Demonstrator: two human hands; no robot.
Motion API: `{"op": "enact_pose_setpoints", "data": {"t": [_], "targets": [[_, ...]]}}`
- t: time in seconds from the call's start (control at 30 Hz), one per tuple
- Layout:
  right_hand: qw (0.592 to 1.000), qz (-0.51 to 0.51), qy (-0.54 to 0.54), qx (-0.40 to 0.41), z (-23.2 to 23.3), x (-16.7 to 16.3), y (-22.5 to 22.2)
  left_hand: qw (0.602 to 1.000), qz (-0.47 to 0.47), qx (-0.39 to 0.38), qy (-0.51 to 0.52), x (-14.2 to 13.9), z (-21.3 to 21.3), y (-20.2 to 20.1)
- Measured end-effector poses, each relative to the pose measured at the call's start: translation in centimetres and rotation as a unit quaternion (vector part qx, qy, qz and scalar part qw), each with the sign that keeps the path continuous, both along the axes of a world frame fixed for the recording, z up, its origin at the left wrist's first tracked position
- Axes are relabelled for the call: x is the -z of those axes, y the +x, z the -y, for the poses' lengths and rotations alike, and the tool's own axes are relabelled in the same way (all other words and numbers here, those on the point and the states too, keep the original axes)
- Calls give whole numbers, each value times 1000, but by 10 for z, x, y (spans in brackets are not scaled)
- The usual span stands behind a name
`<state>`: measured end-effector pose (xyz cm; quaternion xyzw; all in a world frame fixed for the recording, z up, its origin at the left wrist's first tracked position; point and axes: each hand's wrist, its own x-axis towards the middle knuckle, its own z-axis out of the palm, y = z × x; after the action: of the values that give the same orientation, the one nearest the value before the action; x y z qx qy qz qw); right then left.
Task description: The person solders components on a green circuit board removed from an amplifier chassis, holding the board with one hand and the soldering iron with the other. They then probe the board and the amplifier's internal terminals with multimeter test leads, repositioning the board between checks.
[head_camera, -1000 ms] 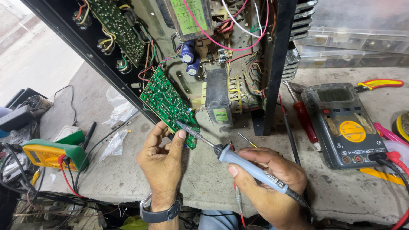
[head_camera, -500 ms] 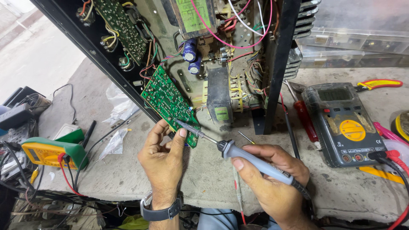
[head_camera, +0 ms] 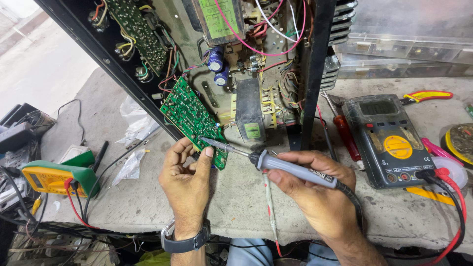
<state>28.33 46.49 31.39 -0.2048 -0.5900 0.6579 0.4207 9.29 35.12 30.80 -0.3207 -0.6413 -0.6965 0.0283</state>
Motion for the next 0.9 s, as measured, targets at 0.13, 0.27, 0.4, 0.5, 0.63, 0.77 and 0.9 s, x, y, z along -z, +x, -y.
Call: {"op": "enact_pose_setpoints", "data": {"t": [0.13, 0.27, 0.4, 0.5, 0.63, 0.77, 0.9], "targets": [[998, 21, -55, 5, -2, -7, -1, 1000, -13, -11, -9, 0, 0, 0], [998, 11, 64, 21, 0, -7, 0, 1000, -13, -12, -8, -2, -1, 0], [982, 5, 181, 60, 5, 1, 2, 1000, -6, -13, -10, -5, -3, 0], [979, 2, 191, 73, 6, 8, 1, 999, -12, -31, -27, -6, -2, 1], [982, 15, 168, 80, 9, 14, 0, 999, 1, -37, -30, -4, -1, 3], [978, 30, 184, 90, 10, 14, 1, 998, -4, -46, -34, -2, -1, 3], [974, 23, 204, 94, 10, 13, 1, 998, -17, -54, -39, -2, -1, 3]]}}
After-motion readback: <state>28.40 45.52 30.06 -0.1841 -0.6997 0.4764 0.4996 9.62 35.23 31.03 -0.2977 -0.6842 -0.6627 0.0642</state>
